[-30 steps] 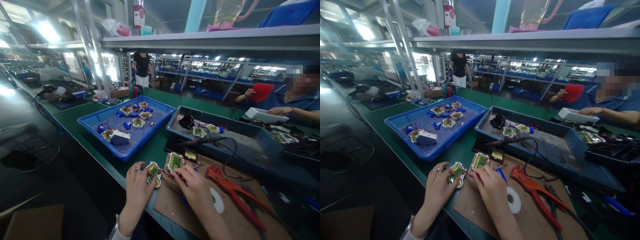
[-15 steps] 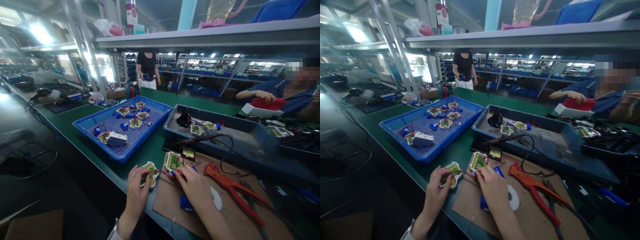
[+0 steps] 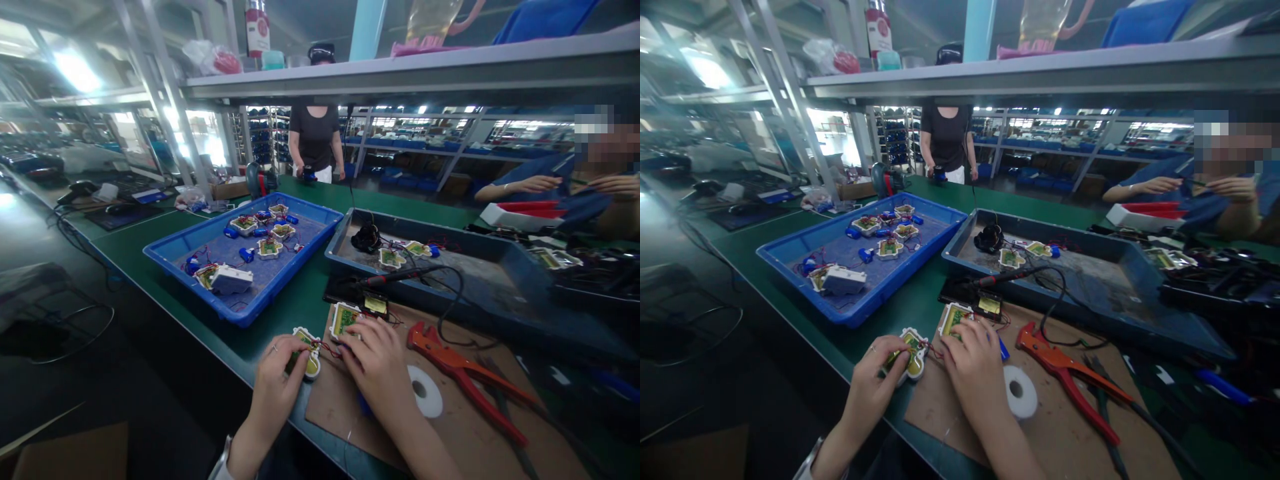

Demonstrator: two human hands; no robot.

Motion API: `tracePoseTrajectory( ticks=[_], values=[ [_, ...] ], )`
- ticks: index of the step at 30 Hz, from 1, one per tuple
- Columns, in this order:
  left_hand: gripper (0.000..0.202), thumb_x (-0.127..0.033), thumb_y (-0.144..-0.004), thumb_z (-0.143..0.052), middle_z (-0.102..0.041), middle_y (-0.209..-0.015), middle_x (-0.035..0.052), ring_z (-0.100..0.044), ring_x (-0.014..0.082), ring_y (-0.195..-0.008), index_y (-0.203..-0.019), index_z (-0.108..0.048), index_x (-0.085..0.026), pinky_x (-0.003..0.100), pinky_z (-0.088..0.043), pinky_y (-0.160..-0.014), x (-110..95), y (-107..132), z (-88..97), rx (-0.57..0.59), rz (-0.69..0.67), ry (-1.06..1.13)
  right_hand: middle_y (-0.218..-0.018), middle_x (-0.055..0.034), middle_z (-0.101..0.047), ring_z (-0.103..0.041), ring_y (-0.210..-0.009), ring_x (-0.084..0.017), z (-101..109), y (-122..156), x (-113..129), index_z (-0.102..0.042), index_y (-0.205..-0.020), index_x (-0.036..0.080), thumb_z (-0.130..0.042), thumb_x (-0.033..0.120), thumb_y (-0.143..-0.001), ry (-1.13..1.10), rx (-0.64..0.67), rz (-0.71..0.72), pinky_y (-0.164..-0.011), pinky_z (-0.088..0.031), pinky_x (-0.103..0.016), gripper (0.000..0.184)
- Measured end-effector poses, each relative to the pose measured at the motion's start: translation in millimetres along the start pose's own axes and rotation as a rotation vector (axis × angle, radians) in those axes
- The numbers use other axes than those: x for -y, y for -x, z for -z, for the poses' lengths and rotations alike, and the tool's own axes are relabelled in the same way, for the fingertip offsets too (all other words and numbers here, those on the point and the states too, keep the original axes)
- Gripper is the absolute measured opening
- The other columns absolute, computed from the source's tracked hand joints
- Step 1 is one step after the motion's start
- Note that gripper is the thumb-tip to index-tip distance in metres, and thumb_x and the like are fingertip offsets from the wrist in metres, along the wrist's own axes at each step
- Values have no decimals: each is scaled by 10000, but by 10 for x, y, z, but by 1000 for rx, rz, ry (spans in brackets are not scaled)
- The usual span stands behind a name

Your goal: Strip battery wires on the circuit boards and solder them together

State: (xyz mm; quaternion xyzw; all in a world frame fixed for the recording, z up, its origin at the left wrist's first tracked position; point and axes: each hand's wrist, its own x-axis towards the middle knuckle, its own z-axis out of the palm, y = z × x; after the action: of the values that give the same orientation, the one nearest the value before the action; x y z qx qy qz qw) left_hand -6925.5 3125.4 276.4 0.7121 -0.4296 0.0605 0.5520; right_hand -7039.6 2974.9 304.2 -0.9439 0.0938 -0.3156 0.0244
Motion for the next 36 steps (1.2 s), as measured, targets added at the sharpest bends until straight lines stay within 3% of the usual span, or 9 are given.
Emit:
tracePoseTrajectory(
  ticks=[2, 6, 12, 16, 23, 28, 36],
  values=[
    [123, -188, -892, -526, -695, -841, 54, -639, 190, -827, -874, -648, -192, 307, -505, -753, -25, -1, -36, 18, -23, 22, -962, -52, -662, -553, -999, -240, 19, -10, 86, -655, -970, 205, -494, 199, -935, -130, -37, 17, -952, -363, -472, 165],
    [120, -150, -888, -531, -701, -853, 42, -633, 173, -826, -885, -644, -190, 287, -493, -759, -52, 2, -112, 57, -48, 88, -931, -35, -666, -561, -915, -217, 12, 9, 186, -664, -993, 221, -533, 272, -936, -358, -6, -49, -808, -417, -390, 152],
    [150, -174, -893, -516, -703, -828, 45, -645, 170, -799, -871, -664, -184, 272, -498, -736, -53, -20, -153, 161, -25, 206, -845, 1, -673, -574, -816, -179, -4, 11, 145, -667, -919, 240, -559, 326, -927, -537, -10, -76, -727, -421, -332, 139],
    [162, -217, -892, -525, -716, -855, 46, -662, 173, -821, -874, -685, -200, 265, -505, -747, -49, -22, -144, 214, 31, 289, -762, 11, -648, -559, -750, -165, -11, -2, 138, -615, -789, 212, -589, 330, -911, -528, -59, -64, -699, -403, -323, 171],
    [147, -263, -866, -542, -714, -835, 47, -666, 180, -804, -835, -666, -191, 261, -506, -739, -65, 22, -166, 197, 240, 325, -787, 2, -648, -566, -768, -174, -43, 23, 180, -602, -815, 213, -535, 320, -940, -477, -89, -96, -726, -395, -338, 178],
    [202, -340, -874, -519, -669, -749, 38, -641, 154, -656, -843, -620, -169, 229, -499, -602, -78, 18, -199, 255, 413, 467, -758, 2, -644, -572, -742, -177, -14, 8, 161, -618, -781, 222, -560, 338, -920, -507, -69, -166, -681, -409, -320, 190],
    [194, -313, -843, -548, -689, -760, 58, -640, 151, -645, -817, -666, -161, 218, -512, -586, -137, -19, -236, 197, 381, 428, -767, -2, -650, -569, -758, -191, -32, 41, 118, -613, -771, 220, -564, 345, -920, -512, -37, -183, -701, -390, -336, 200]
  ],
)
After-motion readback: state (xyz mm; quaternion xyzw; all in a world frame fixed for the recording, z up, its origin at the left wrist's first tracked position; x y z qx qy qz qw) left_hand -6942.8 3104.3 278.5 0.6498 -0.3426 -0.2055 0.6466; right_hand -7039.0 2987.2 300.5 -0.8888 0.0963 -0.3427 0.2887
